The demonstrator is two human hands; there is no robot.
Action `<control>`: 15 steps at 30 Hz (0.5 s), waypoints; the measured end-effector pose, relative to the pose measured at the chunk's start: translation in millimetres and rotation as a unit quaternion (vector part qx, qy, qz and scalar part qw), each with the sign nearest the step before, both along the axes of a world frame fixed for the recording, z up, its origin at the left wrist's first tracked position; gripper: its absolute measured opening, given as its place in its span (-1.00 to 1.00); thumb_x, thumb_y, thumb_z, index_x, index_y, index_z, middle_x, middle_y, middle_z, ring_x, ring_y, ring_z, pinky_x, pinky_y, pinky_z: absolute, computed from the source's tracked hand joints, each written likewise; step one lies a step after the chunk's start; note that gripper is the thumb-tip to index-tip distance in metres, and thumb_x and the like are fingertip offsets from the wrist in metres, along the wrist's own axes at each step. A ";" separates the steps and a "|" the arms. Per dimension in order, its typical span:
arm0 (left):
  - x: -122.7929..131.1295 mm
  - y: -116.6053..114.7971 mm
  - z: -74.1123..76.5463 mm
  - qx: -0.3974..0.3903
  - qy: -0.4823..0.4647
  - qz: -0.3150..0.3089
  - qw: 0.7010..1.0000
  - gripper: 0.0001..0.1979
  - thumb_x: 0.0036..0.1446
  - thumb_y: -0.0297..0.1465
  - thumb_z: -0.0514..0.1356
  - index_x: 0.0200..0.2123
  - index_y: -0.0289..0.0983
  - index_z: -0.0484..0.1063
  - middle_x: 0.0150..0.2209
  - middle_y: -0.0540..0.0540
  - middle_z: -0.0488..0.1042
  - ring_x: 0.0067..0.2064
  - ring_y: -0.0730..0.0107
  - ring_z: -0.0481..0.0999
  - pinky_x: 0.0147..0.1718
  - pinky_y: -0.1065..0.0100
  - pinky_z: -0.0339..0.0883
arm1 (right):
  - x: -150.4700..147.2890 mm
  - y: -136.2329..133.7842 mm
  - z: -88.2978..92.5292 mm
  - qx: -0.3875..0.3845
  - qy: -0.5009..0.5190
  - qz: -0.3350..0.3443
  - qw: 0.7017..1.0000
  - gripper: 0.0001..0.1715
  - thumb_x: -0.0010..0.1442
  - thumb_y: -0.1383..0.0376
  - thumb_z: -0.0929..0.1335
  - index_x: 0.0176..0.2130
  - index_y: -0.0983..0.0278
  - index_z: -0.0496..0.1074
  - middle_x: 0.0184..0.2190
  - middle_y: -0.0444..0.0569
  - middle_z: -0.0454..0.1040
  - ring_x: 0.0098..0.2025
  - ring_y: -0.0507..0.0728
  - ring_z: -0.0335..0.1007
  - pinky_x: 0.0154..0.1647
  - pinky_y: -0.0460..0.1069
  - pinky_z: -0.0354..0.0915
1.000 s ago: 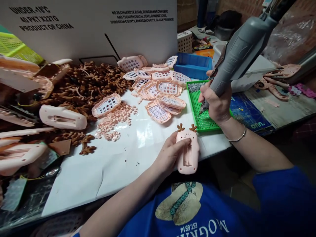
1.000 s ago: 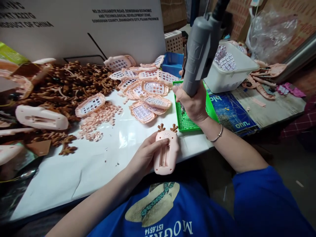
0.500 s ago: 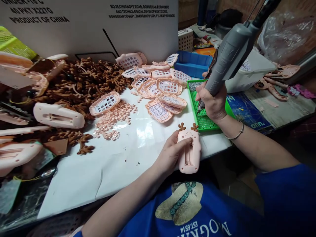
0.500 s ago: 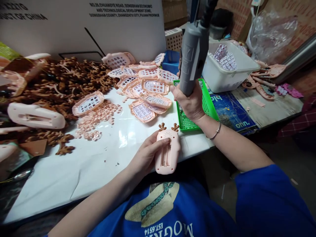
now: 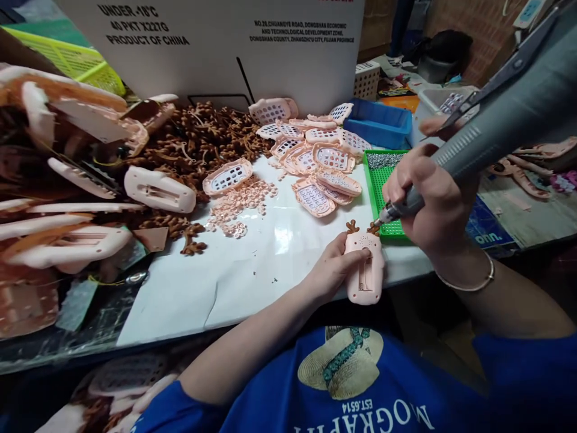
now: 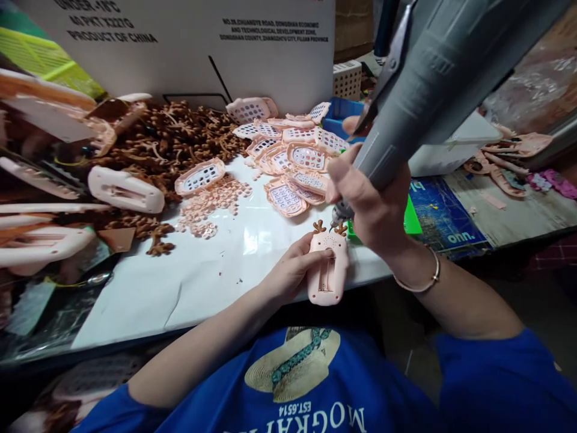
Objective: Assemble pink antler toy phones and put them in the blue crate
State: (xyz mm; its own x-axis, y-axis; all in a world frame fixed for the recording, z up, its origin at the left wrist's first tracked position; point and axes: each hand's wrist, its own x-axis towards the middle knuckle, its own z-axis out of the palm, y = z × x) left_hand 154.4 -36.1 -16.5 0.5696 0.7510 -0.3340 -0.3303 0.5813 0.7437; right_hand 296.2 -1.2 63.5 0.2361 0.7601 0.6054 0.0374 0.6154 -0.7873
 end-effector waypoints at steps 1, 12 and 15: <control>0.2 0.0 -1.2 0.003 -0.006 0.002 1.000 -0.53 -0.08 -0.35 0.41 -0.09 -0.30 0.39 -0.20 -0.10 0.55 -0.24 0.33 0.53 -0.14 0.28 0.37 | -6.2 -6.7 0.7 -0.003 0.010 0.027 1.000 -0.63 0.11 0.02 0.46 -0.11 -0.02 0.36 -0.57 -0.26 0.27 -0.65 0.03 0.19 -0.58 0.03 0.25; -0.2 0.9 -10.0 0.025 -0.017 -0.001 1.000 -0.60 -0.02 -0.35 0.39 -0.13 -0.29 0.37 -0.21 -0.08 0.53 -0.19 0.32 0.51 -0.11 0.29 0.35 | -17.3 -12.8 -18.9 -0.031 0.020 0.077 0.996 -0.70 0.10 0.13 0.49 -0.20 0.04 0.37 -0.55 -0.29 0.31 -0.64 -0.01 0.20 -0.65 -0.01 0.16; -0.4 0.4 -10.0 0.024 -0.011 -0.002 1.000 -0.61 0.00 -0.36 0.38 -0.11 -0.29 0.36 -0.20 -0.08 0.52 -0.18 0.32 0.50 -0.09 0.28 0.34 | -18.2 -13.0 -17.7 -0.027 0.009 0.072 0.997 -0.71 0.09 0.12 0.48 -0.22 0.05 0.36 -0.56 -0.29 0.30 -0.63 -0.01 0.21 -0.64 -0.01 0.18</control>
